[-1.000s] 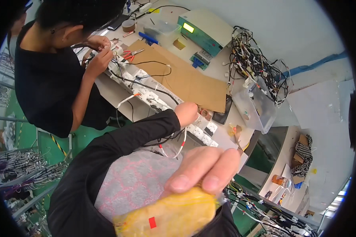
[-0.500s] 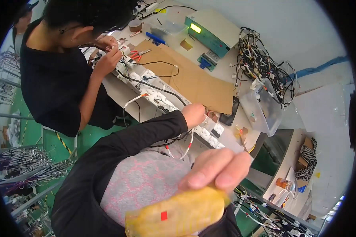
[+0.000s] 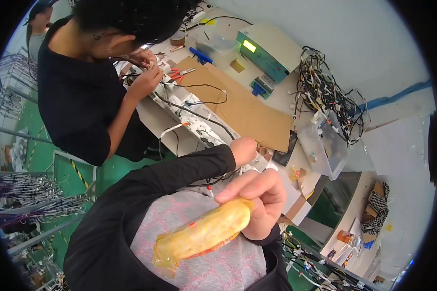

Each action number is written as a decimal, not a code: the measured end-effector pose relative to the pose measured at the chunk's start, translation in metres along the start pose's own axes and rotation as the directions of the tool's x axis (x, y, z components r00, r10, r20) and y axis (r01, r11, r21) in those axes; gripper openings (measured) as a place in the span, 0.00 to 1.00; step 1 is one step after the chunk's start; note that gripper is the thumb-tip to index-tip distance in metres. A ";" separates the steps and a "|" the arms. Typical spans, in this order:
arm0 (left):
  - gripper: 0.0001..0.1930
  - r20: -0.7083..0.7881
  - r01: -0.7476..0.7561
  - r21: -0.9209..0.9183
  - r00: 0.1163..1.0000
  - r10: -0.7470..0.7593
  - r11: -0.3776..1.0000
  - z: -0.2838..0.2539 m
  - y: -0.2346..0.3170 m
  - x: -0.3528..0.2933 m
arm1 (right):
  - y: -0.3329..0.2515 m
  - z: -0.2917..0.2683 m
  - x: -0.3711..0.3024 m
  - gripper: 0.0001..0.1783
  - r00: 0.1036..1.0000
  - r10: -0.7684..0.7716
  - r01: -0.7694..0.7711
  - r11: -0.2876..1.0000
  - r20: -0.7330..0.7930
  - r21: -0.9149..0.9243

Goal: Assembling and routing wires onto a white plastic component frame at a manufacturing workbench.

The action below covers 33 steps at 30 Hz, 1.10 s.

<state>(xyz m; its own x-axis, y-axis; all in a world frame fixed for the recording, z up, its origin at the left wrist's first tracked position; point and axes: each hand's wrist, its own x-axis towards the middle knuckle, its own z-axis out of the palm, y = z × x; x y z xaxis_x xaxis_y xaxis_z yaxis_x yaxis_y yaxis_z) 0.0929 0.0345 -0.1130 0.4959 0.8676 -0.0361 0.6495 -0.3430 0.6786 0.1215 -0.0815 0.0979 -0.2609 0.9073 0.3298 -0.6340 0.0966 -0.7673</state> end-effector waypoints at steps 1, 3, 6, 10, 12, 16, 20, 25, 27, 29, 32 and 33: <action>0.10 -0.005 0.003 0.001 1.000 -0.003 1.000 0.002 -0.001 0.001 | -0.002 0.001 0.000 0.10 1.000 -0.006 0.006 1.000 -0.007 -0.014; 0.10 -0.072 -0.032 -0.019 0.997 0.030 0.999 0.006 -0.005 0.003 | -0.003 0.001 -0.001 0.11 1.000 -0.016 0.016 0.999 -0.005 -0.037; 0.10 -0.056 -0.023 0.001 0.998 0.023 1.000 0.007 -0.004 0.005 | -0.003 0.001 -0.002 0.12 0.999 -0.023 0.022 0.999 -0.025 -0.041; 0.10 -0.066 -0.034 -0.013 0.997 0.033 0.999 0.006 -0.005 0.003 | -0.002 0.002 -0.002 0.12 0.999 -0.029 0.027 0.998 -0.032 -0.051; 0.10 -0.057 -0.026 -0.011 0.998 0.025 1.000 0.006 -0.005 0.003 | -0.002 0.003 -0.002 0.13 0.999 -0.026 0.024 0.998 -0.030 -0.052; 0.10 -0.031 -0.029 -0.005 0.999 0.029 1.000 0.004 -0.003 0.003 | -0.002 0.003 -0.002 0.13 0.999 -0.042 0.040 0.997 -0.032 -0.068; 0.11 -0.044 -0.040 0.005 0.998 0.040 0.999 0.009 -0.007 0.006 | -0.004 0.003 -0.002 0.14 0.998 -0.034 0.030 0.996 -0.043 -0.085; 0.11 -0.028 -0.043 0.005 0.999 0.043 0.999 0.009 -0.008 0.006 | -0.002 0.003 -0.003 0.14 0.997 -0.039 0.033 0.995 -0.063 -0.094; 0.10 -0.017 -0.027 0.006 1.000 0.027 1.000 0.007 -0.006 0.006 | -0.003 0.003 -0.003 0.15 0.997 -0.042 0.035 0.994 -0.063 -0.101; 0.11 -0.016 -0.030 0.000 0.999 0.030 1.000 0.004 -0.003 0.004 | -0.003 0.005 -0.004 0.15 0.996 -0.053 0.046 0.994 -0.075 -0.095; 0.11 -0.015 -0.030 -0.007 0.999 0.030 1.000 0.005 -0.003 0.004 | -0.004 0.004 -0.002 0.14 0.997 -0.054 0.048 0.994 -0.061 -0.098; 0.11 -0.017 -0.025 -0.008 1.000 0.025 1.000 0.005 -0.004 0.004 | -0.003 0.004 -0.002 0.14 0.997 -0.052 0.046 0.994 -0.059 -0.096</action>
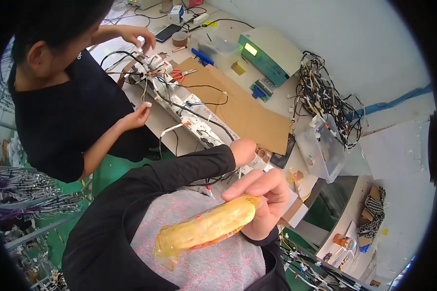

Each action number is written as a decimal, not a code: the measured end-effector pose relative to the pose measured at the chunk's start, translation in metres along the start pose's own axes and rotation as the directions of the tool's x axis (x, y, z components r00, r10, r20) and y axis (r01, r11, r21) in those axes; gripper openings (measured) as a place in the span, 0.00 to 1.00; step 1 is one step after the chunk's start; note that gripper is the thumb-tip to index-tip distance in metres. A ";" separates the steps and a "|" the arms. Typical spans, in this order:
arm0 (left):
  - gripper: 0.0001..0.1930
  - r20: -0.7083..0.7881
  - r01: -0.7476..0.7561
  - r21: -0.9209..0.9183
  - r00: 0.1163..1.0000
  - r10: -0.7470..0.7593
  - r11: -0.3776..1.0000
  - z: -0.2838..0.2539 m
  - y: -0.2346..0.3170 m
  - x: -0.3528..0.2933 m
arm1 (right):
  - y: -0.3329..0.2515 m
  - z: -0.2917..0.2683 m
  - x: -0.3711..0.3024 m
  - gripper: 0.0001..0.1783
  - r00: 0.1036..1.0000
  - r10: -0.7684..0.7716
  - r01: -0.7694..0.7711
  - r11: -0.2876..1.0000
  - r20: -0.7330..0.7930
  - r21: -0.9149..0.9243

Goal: Assembling and routing wires onto a white plastic component frame at a manufacturing workbench.

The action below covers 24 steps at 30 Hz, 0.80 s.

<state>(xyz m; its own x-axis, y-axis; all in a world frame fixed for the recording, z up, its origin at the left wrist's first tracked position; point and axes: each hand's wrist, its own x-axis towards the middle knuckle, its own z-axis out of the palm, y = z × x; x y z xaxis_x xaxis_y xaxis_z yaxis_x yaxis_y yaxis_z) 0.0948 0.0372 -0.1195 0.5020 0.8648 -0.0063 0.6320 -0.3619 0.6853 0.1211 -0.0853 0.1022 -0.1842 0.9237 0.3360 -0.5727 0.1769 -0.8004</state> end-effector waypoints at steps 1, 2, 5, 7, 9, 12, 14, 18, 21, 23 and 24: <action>0.11 -0.001 0.003 0.000 1.000 -0.003 1.000 0.000 -0.001 0.000 | 0.000 0.000 0.000 0.14 1.000 0.001 -0.001 1.000 0.002 0.004; 0.11 -0.001 0.005 0.002 1.000 -0.005 1.000 0.000 -0.002 0.000 | 0.001 0.000 0.000 0.14 1.000 0.001 -0.001 1.000 0.003 0.007; 0.10 0.005 0.009 -0.001 1.000 -0.009 1.000 0.000 -0.001 0.000 | 0.000 -0.001 0.000 0.14 1.000 -0.004 0.004 1.000 0.011 0.004; 0.10 0.010 0.016 -0.003 1.000 -0.016 1.000 -0.001 0.000 0.000 | 0.000 -0.001 0.000 0.14 1.000 -0.002 0.002 1.000 0.004 0.007; 0.10 -0.002 0.027 -0.013 1.000 -0.027 1.000 -0.002 0.001 -0.001 | 0.000 -0.001 -0.001 0.14 1.000 0.000 0.000 1.000 -0.003 0.009; 0.10 -0.024 0.000 -0.022 1.000 0.000 1.000 0.000 -0.001 0.000 | 0.001 -0.001 -0.001 0.14 1.000 -0.009 0.009 1.000 0.005 0.011; 0.10 -0.024 0.005 -0.019 1.000 -0.005 1.000 0.000 -0.001 -0.001 | 0.001 0.001 -0.001 0.14 1.000 -0.009 0.009 1.000 -0.019 0.005; 0.10 -0.030 0.001 -0.021 1.000 -0.002 1.000 0.002 -0.002 0.000 | 0.001 -0.001 0.000 0.14 1.000 -0.005 0.005 1.000 -0.017 -0.006; 0.10 -0.023 0.006 -0.023 1.000 -0.007 1.000 0.002 -0.002 0.001 | 0.002 -0.001 0.000 0.15 1.000 -0.002 0.002 1.000 -0.018 -0.003; 0.10 -0.030 -0.007 -0.021 1.000 0.006 1.000 0.002 -0.002 0.000 | 0.002 -0.001 0.000 0.15 1.000 -0.010 0.010 1.000 -0.020 -0.005; 0.11 -0.040 -0.016 -0.019 0.999 0.015 1.000 0.001 -0.002 0.000 | 0.002 -0.001 0.000 0.15 1.000 -0.010 0.010 1.000 -0.020 -0.004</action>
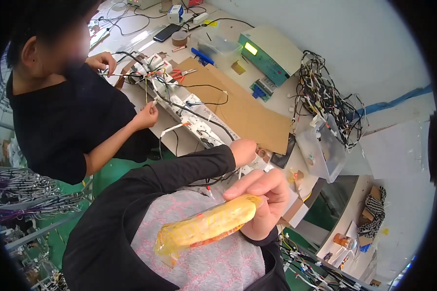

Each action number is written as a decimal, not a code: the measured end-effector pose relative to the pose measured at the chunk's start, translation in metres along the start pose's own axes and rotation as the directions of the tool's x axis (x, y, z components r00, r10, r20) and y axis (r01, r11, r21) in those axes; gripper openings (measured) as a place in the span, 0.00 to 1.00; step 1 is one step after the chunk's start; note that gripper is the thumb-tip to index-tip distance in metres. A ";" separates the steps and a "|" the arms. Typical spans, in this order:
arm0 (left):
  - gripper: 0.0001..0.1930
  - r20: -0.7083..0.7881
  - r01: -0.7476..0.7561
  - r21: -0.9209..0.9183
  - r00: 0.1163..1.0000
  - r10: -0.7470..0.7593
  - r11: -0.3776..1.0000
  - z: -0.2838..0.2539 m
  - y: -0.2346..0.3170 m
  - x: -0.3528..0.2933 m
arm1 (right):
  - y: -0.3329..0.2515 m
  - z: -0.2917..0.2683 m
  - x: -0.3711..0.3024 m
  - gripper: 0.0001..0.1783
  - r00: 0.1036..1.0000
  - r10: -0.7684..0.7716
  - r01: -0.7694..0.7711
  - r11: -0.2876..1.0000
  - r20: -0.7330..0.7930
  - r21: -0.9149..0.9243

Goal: Assembling and routing wires onto a white plastic component frame at a manufacturing workbench.

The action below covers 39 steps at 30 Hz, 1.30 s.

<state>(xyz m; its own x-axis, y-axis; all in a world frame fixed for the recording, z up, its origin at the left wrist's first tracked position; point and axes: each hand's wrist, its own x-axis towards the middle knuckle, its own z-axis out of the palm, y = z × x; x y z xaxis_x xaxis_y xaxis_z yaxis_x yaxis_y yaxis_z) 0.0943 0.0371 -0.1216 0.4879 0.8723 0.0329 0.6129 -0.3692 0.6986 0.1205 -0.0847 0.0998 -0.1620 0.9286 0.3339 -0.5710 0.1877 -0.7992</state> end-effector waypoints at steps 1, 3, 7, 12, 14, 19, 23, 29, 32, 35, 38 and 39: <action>0.11 0.000 0.000 0.001 1.000 0.000 1.000 -0.001 0.001 0.000 | 0.000 0.000 0.000 0.14 1.000 0.006 -0.006 1.000 0.000 0.006; 0.11 0.031 0.035 0.007 0.999 -0.036 0.999 -0.004 0.002 0.000 | 0.000 0.000 0.000 0.14 1.000 0.012 -0.012 1.000 0.001 0.012; 0.10 0.029 0.026 0.001 0.999 -0.026 1.000 -0.002 0.001 0.000 | -0.002 0.000 0.000 0.15 1.000 0.008 -0.008 1.000 0.003 0.007; 0.10 0.042 0.012 0.016 0.999 -0.013 1.000 0.004 0.000 0.004 | -0.002 -0.001 -0.001 0.15 1.000 0.011 -0.011 1.000 -0.002 0.011; 0.10 0.035 0.013 0.024 0.999 -0.014 1.000 0.003 -0.001 0.004 | -0.003 0.000 0.001 0.15 1.000 0.022 -0.021 0.999 -0.011 0.024; 0.10 0.009 -0.002 0.016 1.000 0.002 1.000 0.001 -0.002 0.001 | -0.001 0.000 0.000 0.15 1.000 0.025 -0.025 0.999 -0.005 0.027; 0.10 0.012 0.029 0.004 1.000 -0.029 1.000 -0.004 -0.003 -0.003 | 0.000 0.001 -0.001 0.15 0.999 0.032 -0.033 0.999 0.016 0.042; 0.10 -0.023 0.034 0.010 0.999 -0.033 0.999 0.006 -0.005 0.000 | 0.005 -0.011 -0.007 0.12 0.999 0.026 -0.026 1.000 0.035 0.002; 0.18 0.067 -0.100 0.328 0.994 0.082 0.940 0.016 0.035 0.006 | 0.006 -0.032 -0.024 0.09 0.974 0.208 -0.194 0.970 -0.086 0.143; 0.29 0.173 -0.360 0.302 0.931 0.321 0.882 -0.005 0.086 -0.010 | 0.005 -0.025 -0.024 0.08 0.988 0.154 -0.149 0.938 0.010 0.312; 0.38 0.207 -0.615 0.154 0.785 0.584 0.773 0.039 0.109 -0.017 | -0.001 -0.027 -0.025 0.08 0.993 0.108 -0.080 0.906 -0.043 0.415; 0.43 0.233 -0.710 0.124 0.699 0.676 0.693 0.062 0.115 -0.020 | -0.004 -0.033 -0.028 0.08 0.993 0.098 -0.061 0.908 -0.068 0.414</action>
<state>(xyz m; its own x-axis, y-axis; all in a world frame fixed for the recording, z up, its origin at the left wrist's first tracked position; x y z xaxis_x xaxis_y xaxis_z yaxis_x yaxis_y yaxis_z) 0.1938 -0.0427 -0.0861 0.9000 0.2861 0.3289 0.1548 -0.9151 0.3723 0.1538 -0.1009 0.0768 -0.1621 0.9622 0.2190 -0.8417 -0.0189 -0.5396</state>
